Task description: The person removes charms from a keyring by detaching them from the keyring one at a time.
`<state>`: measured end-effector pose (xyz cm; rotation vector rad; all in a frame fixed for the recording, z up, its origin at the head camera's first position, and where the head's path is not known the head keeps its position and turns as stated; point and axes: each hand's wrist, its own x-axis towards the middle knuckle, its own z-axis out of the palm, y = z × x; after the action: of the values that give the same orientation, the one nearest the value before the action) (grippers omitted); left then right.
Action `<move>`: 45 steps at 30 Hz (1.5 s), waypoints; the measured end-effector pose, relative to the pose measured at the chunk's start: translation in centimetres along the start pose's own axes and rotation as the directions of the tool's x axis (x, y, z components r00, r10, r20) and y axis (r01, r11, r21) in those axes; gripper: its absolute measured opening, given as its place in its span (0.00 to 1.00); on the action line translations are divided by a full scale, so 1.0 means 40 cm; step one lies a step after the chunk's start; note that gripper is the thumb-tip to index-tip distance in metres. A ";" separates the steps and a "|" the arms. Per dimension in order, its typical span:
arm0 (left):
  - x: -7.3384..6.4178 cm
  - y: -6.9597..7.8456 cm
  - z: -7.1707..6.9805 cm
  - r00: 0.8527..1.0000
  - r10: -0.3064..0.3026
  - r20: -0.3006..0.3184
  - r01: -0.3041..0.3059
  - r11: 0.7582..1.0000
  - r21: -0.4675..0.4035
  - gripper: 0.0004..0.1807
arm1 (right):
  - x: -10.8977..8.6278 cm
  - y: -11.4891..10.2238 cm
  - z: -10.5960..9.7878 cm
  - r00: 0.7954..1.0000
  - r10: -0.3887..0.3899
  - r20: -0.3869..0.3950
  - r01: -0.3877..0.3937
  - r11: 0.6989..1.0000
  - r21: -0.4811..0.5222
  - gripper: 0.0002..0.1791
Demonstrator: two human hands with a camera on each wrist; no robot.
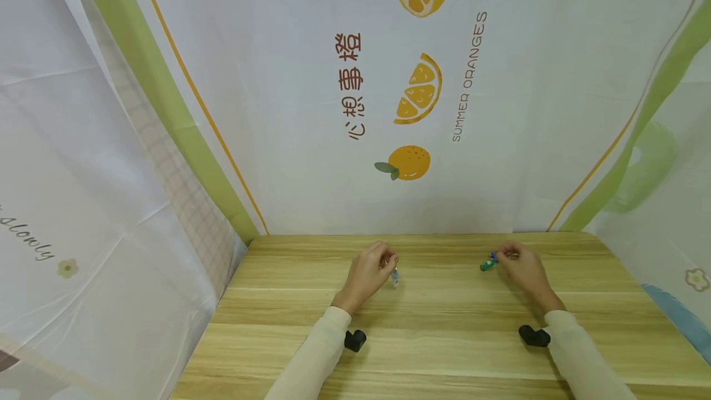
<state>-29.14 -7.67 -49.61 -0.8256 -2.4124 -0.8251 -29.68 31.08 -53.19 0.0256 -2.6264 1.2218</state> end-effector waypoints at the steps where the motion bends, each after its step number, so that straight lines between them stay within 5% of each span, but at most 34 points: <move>1: 0.001 0.000 -0.001 1.000 0.001 0.000 -0.001 1.000 0.003 0.03 | 0.000 0.004 -0.002 1.000 0.002 -0.001 -0.002 1.000 0.001 0.17; 31: 0.003 0.001 -0.006 1.000 -0.006 0.002 0.006 1.000 0.002 0.04 | -0.017 0.080 -0.070 0.986 0.138 -0.097 -0.150 0.980 -0.131 0.21; 45: 0.000 -0.003 -0.005 1.000 -0.009 -0.004 0.009 1.000 -0.004 0.04 | -0.011 0.085 -0.101 0.975 0.222 0.009 -0.214 0.948 -0.236 0.25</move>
<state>-29.20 -7.87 -49.52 -0.8152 -2.4132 -0.8348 -28.81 36.32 -53.35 -0.2958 -2.8479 0.9707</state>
